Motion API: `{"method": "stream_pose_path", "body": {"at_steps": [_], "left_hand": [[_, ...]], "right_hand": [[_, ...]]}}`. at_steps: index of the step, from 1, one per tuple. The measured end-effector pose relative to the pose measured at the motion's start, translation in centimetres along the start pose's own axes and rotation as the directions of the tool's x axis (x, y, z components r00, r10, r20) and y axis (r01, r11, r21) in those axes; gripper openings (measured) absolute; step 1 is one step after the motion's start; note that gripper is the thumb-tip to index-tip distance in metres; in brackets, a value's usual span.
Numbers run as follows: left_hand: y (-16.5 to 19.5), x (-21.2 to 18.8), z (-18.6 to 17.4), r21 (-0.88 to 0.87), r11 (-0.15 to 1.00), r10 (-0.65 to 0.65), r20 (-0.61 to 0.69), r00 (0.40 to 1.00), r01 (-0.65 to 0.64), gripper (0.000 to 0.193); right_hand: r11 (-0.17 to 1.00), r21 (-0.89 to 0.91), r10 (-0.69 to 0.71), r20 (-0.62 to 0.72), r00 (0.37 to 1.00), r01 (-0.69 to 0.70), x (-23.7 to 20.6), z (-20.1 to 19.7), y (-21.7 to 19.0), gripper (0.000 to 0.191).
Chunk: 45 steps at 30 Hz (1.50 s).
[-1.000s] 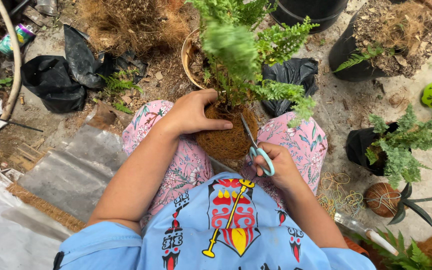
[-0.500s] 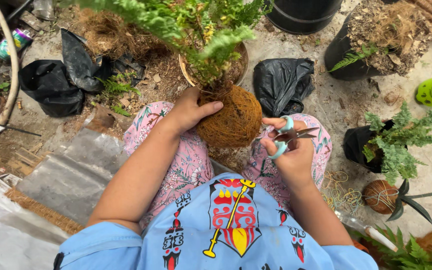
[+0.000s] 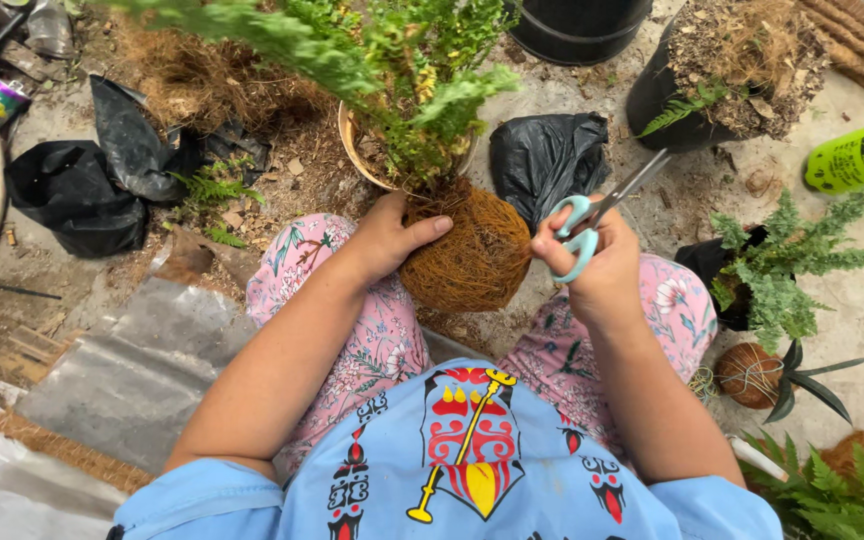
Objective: The person sits on the ground and removes rubber bands from a coconut husk wrapped around a fern. They then use scissors to cut and peel away the coconut fiber, exposing the plant's root ball. Finally, they stand and carry the plant away.
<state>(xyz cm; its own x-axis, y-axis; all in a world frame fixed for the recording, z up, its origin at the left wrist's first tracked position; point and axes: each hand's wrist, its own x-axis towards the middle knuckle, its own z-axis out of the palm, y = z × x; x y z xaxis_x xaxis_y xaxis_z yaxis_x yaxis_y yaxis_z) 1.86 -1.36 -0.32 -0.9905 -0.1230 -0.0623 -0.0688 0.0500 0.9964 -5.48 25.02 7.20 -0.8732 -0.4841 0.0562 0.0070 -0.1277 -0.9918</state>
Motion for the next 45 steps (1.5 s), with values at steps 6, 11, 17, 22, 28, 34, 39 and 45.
{"method": "stream_pose_path", "body": {"at_steps": [6, 11, 17, 22, 28, 34, 39, 45], "left_hand": [[0.7, 0.6, 0.9, -0.338, 0.941, 0.005, 0.068, 0.998, 0.018, 0.079], [3.4, 0.4, 0.8, -0.448, 0.891, 0.179, 0.21, 0.961, -0.068, 0.085], [5.5, 0.4, 0.5, -0.455, 0.888, 0.225, 0.309, 0.924, -0.063, 0.09], [4.3, 1.0, 0.8, -0.253, 0.947, 0.264, 0.268, 0.927, -0.197, 0.08], [0.5, 2.2, 1.1, 0.185, 0.958, 0.183, 0.201, 0.962, -0.221, 0.068], [-1.7, 3.2, 1.2, 0.173, 0.983, 0.022, 0.187, 0.982, -0.055, 0.063], [-1.6, 3.1, 0.8, 0.07, 0.97, -0.245, 0.218, 0.945, 0.235, 0.075], [1.0, 3.4, 0.1, -0.133, 0.97, 0.238, 0.335, 0.912, -0.204, 0.08]], "right_hand": [[0.851, 0.48, 0.201, 0.079, 0.976, -0.214, 2.4, -1.9, -1.0, 0.033], [0.806, 0.544, 0.238, 0.064, 0.969, -0.234, 3.8, -4.4, -0.2, 0.031], [0.895, 0.431, 0.181, -0.116, 0.977, -0.114, 5.6, -5.5, 2.3, 0.032], [0.984, 0.087, -0.146, -0.088, 0.985, 0.154, 3.6, -4.3, 1.1, 0.037], [0.985, -0.148, -0.073, 0.125, 0.99, 0.091, 2.5, -1.4, -0.1, 0.054], [0.987, -0.159, 0.014, 0.125, 0.992, 0.007, 3.7, -0.7, 2.1, 0.048], [0.997, -0.066, 0.046, 0.081, 0.996, -0.041, 4.6, -1.3, 2.9, 0.039], [0.998, 0.004, -0.057, 0.006, 0.998, 0.057, 6.0, -3.2, 1.9, 0.031]]}}
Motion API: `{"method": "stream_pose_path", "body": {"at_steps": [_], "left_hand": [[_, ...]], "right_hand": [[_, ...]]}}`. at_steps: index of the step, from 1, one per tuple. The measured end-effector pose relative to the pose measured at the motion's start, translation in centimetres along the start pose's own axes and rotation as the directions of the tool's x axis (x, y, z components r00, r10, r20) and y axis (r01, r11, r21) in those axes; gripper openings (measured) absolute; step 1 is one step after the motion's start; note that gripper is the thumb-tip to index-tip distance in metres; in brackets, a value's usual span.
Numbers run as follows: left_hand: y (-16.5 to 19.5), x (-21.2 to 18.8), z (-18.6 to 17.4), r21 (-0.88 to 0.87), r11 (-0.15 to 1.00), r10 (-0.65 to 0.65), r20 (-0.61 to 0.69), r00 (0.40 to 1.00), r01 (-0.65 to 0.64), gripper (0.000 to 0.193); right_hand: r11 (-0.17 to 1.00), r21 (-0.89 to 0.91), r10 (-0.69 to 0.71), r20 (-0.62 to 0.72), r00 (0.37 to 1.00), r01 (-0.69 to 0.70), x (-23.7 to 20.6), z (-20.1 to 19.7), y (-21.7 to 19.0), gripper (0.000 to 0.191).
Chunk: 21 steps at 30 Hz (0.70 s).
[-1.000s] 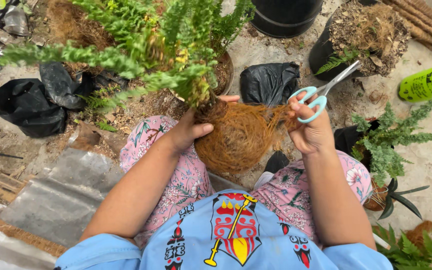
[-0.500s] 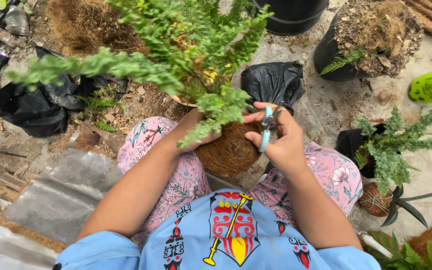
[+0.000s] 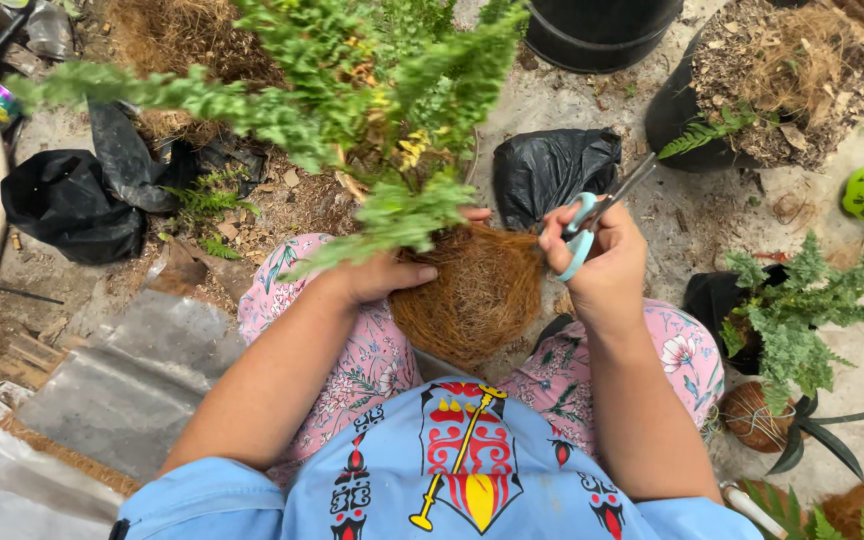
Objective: The person sits on the ground and removes rubber bands from a coconut husk wrapped around a fern. They then use scissors to cut and peel away the coconut fiber, exposing the plant's root ball. Finally, they stand and carry the plant away.
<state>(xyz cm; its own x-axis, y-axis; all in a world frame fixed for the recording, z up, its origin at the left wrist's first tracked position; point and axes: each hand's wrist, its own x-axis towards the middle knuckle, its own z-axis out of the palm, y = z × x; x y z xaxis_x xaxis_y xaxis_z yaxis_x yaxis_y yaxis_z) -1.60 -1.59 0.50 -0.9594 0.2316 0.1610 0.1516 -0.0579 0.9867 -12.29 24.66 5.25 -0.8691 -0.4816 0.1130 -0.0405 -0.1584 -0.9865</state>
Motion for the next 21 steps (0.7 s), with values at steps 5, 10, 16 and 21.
{"method": "stream_pose_path", "body": {"at_steps": [5, 10, 16, 21], "left_hand": [[2.8, 0.6, 0.3, -0.325, 0.945, 0.0, 0.051, 0.999, 0.017, 0.094], [4.0, 1.1, 0.4, -0.464, 0.885, 0.013, 0.082, 0.997, 0.027, 0.101], [3.9, 0.2, 0.2, -0.369, 0.929, -0.067, -0.141, 0.988, 0.01, 0.096], [3.3, -0.1, -0.1, -0.357, 0.933, -0.055, -0.234, 0.971, -0.033, 0.089]], "right_hand": [[0.984, -0.179, -0.035, -0.061, 0.998, 0.023, 1.0, -0.3, 0.5, 0.026], [0.996, -0.069, -0.062, -0.09, 0.994, 0.056, 2.5, 0.3, 0.5, 0.031], [0.912, -0.197, -0.354, 0.065, 0.933, 0.36, 0.3, 1.2, -1.6, 0.047], [0.941, -0.205, -0.243, 0.14, 0.96, 0.269, -2.4, 2.7, -1.4, 0.042]]}}
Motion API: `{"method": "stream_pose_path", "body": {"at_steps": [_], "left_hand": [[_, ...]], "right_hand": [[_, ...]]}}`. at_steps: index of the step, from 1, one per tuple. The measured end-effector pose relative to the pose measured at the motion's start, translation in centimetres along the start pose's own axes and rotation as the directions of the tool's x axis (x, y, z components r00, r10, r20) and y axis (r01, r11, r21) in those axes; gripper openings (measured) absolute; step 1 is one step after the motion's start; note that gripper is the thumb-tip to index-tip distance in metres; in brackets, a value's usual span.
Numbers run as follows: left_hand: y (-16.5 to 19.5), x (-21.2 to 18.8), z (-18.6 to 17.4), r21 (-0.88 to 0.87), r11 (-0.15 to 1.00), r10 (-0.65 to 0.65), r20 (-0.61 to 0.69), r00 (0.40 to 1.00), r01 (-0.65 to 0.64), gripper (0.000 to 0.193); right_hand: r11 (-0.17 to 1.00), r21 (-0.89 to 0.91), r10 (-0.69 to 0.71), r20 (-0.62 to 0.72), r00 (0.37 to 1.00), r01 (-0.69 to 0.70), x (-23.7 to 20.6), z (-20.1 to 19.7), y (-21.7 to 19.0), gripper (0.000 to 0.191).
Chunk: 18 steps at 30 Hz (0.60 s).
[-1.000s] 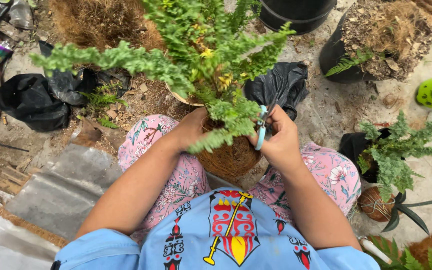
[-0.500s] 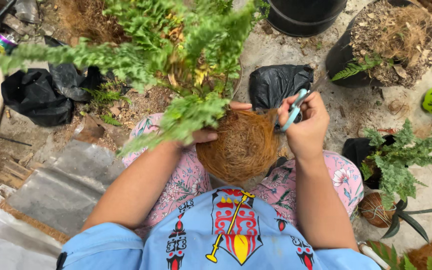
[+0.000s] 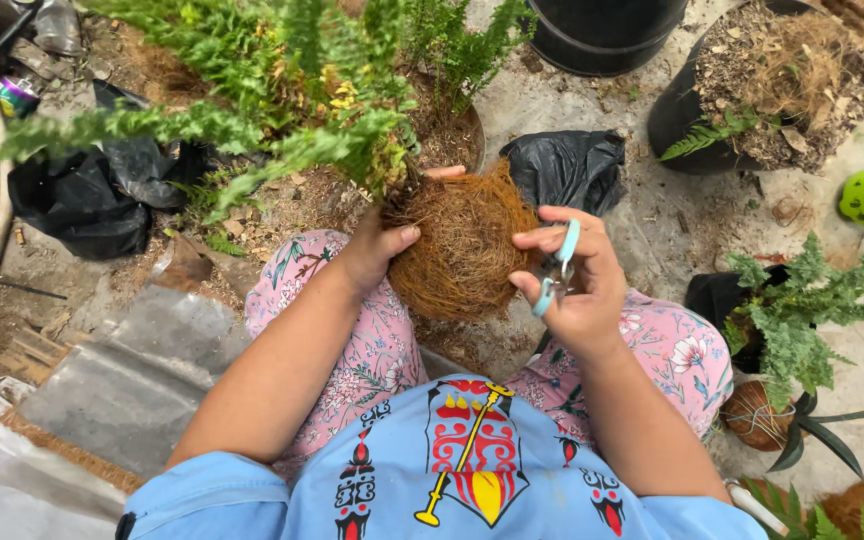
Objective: The person sits on the ground and removes rubber bands from a coconut husk wrapped around a fern. They then use scissors to cut and peel away the coconut fiber, exposing the plant's root ball. Finally, they stand and carry the plant away.
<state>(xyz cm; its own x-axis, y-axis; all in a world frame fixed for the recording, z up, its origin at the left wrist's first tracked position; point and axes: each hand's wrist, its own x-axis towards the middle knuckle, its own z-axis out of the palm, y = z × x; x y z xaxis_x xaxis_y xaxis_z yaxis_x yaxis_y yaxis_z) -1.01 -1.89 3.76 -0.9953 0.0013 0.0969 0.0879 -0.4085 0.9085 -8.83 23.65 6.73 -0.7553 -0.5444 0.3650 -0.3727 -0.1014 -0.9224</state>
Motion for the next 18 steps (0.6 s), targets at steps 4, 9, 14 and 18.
{"method": "stream_pose_path", "body": {"at_steps": [4, 9, 14, 18], "left_hand": [[-0.3, -0.1, -0.1, 0.006, 1.0, -0.017, -0.012, 1.0, 0.017, 0.088], [-0.1, -0.1, -0.1, 0.08, 0.997, -0.011, -0.015, 1.0, 0.012, 0.09], [0.4, -0.1, -0.1, 0.042, 0.999, -0.007, 0.003, 1.0, 0.007, 0.094], [0.5, -0.3, -0.3, 0.002, 1.0, 0.023, 0.078, 0.997, -0.023, 0.094]], "right_hand": [[0.966, -0.207, -0.159, 0.011, 0.987, 0.158, -0.5, 0.2, 0.7, 0.037], [0.996, 0.059, -0.059, -0.068, 0.996, 0.063, -0.5, -0.4, 1.7, 0.038], [0.948, 0.319, 0.002, -0.059, 0.998, 0.017, -0.1, -0.8, 2.0, 0.039], [0.937, 0.334, 0.129, -0.045, 0.991, -0.107, 0.1, -0.8, 1.6, 0.045]]}}
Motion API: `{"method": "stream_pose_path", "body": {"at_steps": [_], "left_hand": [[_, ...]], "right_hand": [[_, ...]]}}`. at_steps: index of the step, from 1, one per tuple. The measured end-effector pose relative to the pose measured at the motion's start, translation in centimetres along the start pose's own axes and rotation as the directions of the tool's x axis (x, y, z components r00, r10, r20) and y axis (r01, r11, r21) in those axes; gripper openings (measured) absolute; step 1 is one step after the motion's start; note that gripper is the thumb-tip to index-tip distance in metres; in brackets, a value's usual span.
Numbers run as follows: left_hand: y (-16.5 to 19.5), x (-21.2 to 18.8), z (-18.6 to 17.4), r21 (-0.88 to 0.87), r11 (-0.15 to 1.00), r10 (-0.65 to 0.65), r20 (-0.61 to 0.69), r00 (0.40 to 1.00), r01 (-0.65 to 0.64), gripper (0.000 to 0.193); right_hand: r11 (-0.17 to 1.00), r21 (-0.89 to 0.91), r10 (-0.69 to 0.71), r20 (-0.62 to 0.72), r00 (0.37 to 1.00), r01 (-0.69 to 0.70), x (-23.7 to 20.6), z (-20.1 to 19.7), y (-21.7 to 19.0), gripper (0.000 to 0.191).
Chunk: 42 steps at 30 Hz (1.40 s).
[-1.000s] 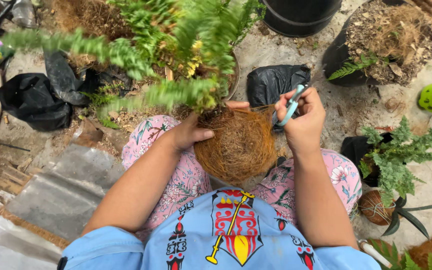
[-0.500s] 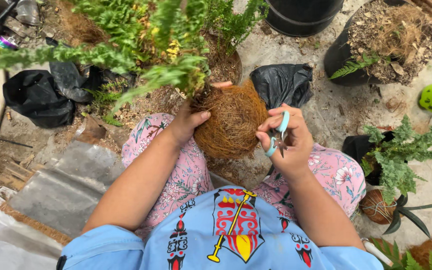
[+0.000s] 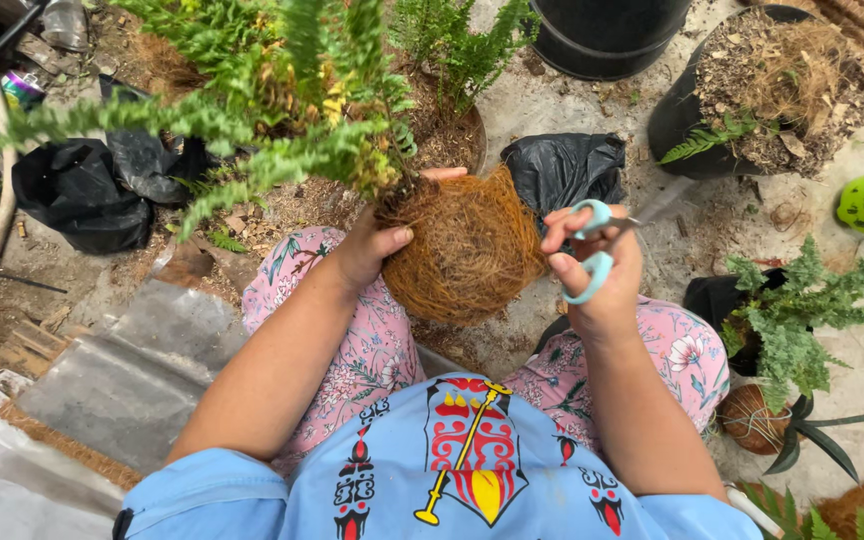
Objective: The person sits on the ground and removes rubber bands from a coconut husk wrapped around a fern. They then use scissors to cut and peel away the coconut fiber, exposing the plant's root ball. Finally, they stand and carry the plant away.
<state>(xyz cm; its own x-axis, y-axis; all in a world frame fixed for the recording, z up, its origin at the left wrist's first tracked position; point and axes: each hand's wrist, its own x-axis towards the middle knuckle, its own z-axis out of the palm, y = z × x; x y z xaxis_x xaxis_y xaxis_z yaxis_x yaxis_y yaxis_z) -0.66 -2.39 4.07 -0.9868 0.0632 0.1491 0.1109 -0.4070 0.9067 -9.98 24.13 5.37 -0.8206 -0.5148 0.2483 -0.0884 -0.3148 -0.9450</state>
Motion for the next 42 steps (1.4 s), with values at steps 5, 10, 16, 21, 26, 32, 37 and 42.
{"method": "stream_pose_path", "body": {"at_steps": [5, 10, 16, 21, 26, 32, 37, 42], "left_hand": [[-0.5, -0.6, -0.2, 0.158, 0.985, 0.06, 0.07, 0.996, -0.071, 0.086], [-1.5, 1.1, -0.2, 0.051, 0.956, -0.287, -0.026, 0.957, 0.288, 0.085], [-0.5, -0.8, -0.8, 0.31, 0.931, 0.157, 0.139, 0.978, -0.194, 0.088], [-0.4, 0.1, -0.9, 0.473, 0.842, 0.209, 0.156, 0.965, -0.259, 0.09], [-0.3, 0.2, -0.2, 0.219, 0.961, 0.142, 0.126, 0.982, -0.167, 0.094], [-0.7, -0.6, -0.5, 0.22, 0.975, 0.016, 0.086, 0.996, -0.035, 0.091], [-3.0, -0.3, -1.5, 0.255, 0.961, -0.054, -0.208, 0.977, 0.107, 0.091], [-3.4, -0.9, -1.0, 0.452, 0.892, 0.228, -0.434, 0.871, -0.008, 0.06]], "right_hand": [[0.961, -0.274, 0.043, 0.003, 0.999, -0.041, -0.1, 1.0, 0.4, 0.045], [0.954, -0.264, 0.137, -0.04, 0.99, -0.143, 0.0, 0.9, 0.3, 0.032], [0.849, -0.529, -0.044, -0.056, 0.997, 0.008, 1.3, -0.2, 0.3, 0.028], [0.787, -0.614, -0.118, -0.058, 0.991, 0.058, 2.8, -0.6, 2.2, 0.03], [0.954, -0.193, 0.214, -0.101, 0.971, -0.231, 2.9, -1.1, 5.3, 0.036], [0.678, 0.354, 0.592, 0.255, 0.764, -0.644, 0.2, -0.7, 7.0, 0.077], [0.552, 0.509, 0.64, 0.25, 0.726, -0.661, -0.7, 0.5, 7.4, 0.07], [0.646, 0.553, 0.589, 0.077, 0.804, -0.526, -0.6, 1.5, 7.5, 0.06]]}}
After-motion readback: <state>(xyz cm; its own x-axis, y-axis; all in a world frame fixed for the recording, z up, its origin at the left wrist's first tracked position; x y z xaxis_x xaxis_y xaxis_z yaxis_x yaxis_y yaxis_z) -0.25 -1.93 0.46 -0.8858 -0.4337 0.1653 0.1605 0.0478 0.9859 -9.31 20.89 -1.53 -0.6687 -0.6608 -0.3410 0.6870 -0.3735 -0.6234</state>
